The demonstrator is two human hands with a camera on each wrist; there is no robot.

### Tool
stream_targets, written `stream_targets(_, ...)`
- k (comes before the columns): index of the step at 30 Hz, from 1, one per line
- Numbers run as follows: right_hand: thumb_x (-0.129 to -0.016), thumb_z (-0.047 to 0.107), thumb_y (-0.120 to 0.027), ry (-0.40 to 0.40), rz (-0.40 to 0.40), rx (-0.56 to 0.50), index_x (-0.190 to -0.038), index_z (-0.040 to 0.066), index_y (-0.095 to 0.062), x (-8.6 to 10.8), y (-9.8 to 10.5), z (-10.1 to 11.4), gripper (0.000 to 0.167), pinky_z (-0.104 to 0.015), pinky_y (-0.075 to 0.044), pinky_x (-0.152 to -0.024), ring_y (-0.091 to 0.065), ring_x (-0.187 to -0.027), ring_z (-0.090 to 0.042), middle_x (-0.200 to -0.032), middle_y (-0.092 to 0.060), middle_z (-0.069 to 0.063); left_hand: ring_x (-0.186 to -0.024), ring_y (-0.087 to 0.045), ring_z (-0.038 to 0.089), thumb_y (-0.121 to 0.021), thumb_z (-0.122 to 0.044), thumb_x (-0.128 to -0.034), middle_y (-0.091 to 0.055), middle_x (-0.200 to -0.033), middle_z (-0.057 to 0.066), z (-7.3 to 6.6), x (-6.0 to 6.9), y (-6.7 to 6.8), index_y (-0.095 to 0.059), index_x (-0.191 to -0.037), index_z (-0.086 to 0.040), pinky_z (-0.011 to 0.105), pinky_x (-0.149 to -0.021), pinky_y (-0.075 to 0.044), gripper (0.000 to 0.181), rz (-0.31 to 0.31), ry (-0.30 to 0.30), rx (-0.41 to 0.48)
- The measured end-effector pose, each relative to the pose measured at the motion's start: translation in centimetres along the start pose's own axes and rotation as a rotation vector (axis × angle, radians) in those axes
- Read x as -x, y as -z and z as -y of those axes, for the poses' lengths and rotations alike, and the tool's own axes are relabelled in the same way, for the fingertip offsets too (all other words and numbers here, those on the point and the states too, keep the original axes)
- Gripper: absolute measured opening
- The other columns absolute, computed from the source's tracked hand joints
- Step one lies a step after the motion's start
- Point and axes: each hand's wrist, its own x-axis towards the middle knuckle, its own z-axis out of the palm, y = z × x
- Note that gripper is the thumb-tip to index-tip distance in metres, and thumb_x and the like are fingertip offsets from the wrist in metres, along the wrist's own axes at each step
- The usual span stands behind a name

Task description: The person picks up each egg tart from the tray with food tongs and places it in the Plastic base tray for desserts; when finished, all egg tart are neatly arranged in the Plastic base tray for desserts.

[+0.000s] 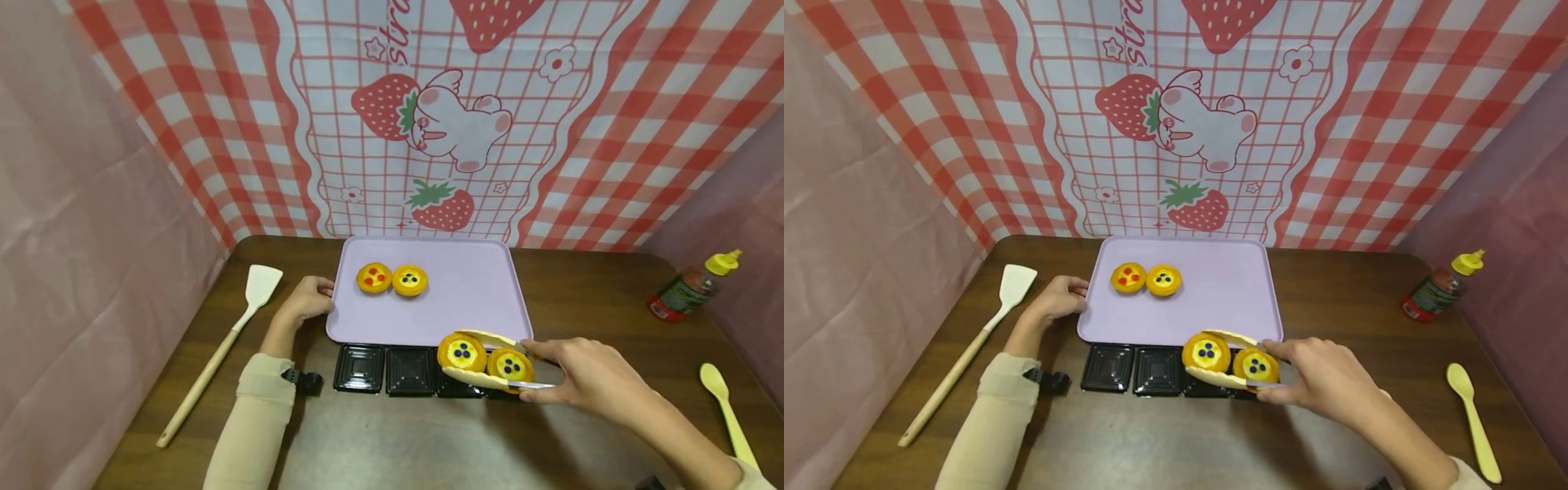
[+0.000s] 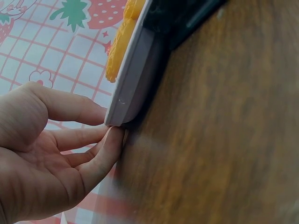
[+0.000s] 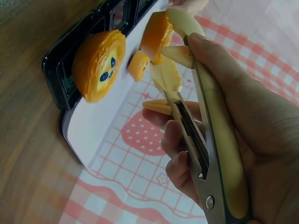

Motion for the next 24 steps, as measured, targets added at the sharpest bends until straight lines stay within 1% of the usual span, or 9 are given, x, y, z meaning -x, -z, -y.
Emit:
stream_targets(4, -0.068, 0.061, -0.081, 0.022, 0.006, 0.011, -0.119, 0.014, -0.073, -0.1, -0.4, 0.2, 0.070, -0.034, -0.046, -0.053, -0.064, -0.075, -0.011, -0.099, -0.074, 0.002, -0.086, -0.053, 0.025, -0.060, 0.010, -0.0678, -0.058, -0.098, 0.020, 0.0, 0.1, 0.1, -0.057, -0.119, 0.016, 0.026, -0.066, -0.048, 0.051, -0.004, -0.001, 0.002)
stream_targets(7, -0.069, 0.059, -0.082, 0.024, 0.018, 0.011, -0.120, 0.015, -0.073, -0.2, -0.8, 0.4, 0.067, -0.035, -0.047, -0.053, -0.067, -0.078, -0.014, -0.100, -0.074, 0.002, -0.086, -0.054, 0.025, -0.060, 0.010, -0.0679, -0.058, -0.099, 0.019, 0.0, 0.1, 0.1, -0.058, -0.119, 0.015, 0.026, -0.066, -0.048, 0.051, -0.008, 0.002, -0.003)
stream_targets(11, -0.069, 0.058, -0.082, 0.010, 0.034, 0.012, -0.121, 0.016, -0.072, -0.3, -1.0, 0.5, 0.068, -0.032, -0.043, -0.050, -0.061, -0.071, -0.009, -0.099, -0.074, 0.002, -0.085, -0.054, 0.024, -0.060, 0.010, -0.0677, -0.059, -0.098, 0.020, 0.1, 0.1, 0.0, -0.058, -0.119, 0.016, 0.026, -0.066, -0.049, 0.051, -0.004, 0.003, -0.004)
stream_targets(14, -0.070, 0.058, -0.082, 0.002, 0.049, 0.013, -0.123, 0.016, -0.072, -0.3, -1.2, 0.5, 0.068, -0.030, -0.041, -0.049, -0.053, -0.065, -0.004, -0.098, -0.073, 0.002, -0.085, -0.055, 0.025, -0.061, 0.010, -0.0678, -0.059, -0.099, 0.020, 0.1, 0.0, 0.0, -0.057, -0.119, 0.016, 0.026, -0.066, -0.049, 0.052, -0.003, 0.005, -0.006)
stream_targets(17, -0.071, 0.058, -0.081, 0.001, 0.061, 0.019, -0.124, 0.016, -0.071, -0.3, -1.3, 0.5, 0.068, -0.029, -0.039, -0.049, -0.046, -0.062, -0.003, -0.096, -0.073, 0.003, -0.086, -0.055, 0.025, -0.061, 0.010, -0.0679, -0.059, -0.099, 0.020, 0.1, 0.0, 0.0, -0.057, -0.119, 0.016, 0.027, -0.067, -0.049, 0.052, -0.005, 0.006, -0.009)
stream_targets(19, -0.071, 0.058, -0.081, 0.007, 0.061, 0.023, -0.124, 0.015, -0.071, -0.4, -1.4, 0.5, 0.069, -0.029, -0.039, -0.049, -0.045, -0.061, -0.003, -0.095, -0.073, 0.003, -0.086, -0.055, 0.025, -0.061, 0.010, -0.0680, -0.059, -0.099, 0.020, 0.1, 0.1, 0.1, -0.057, -0.119, 0.015, 0.026, -0.067, -0.049, 0.052, -0.008, 0.009, -0.009)
stream_targets(24, -0.071, 0.057, -0.082, 0.016, 0.048, 0.029, -0.123, 0.015, -0.071, -0.4, -1.5, 0.4, 0.068, -0.030, -0.040, -0.049, -0.048, -0.063, -0.003, -0.094, -0.073, 0.003, -0.086, -0.055, 0.025, -0.061, 0.010, -0.0681, -0.059, -0.098, 0.020, 0.1, 0.1, 0.1, -0.058, -0.119, 0.015, 0.026, -0.067, -0.049, 0.051, -0.006, 0.011, -0.006)
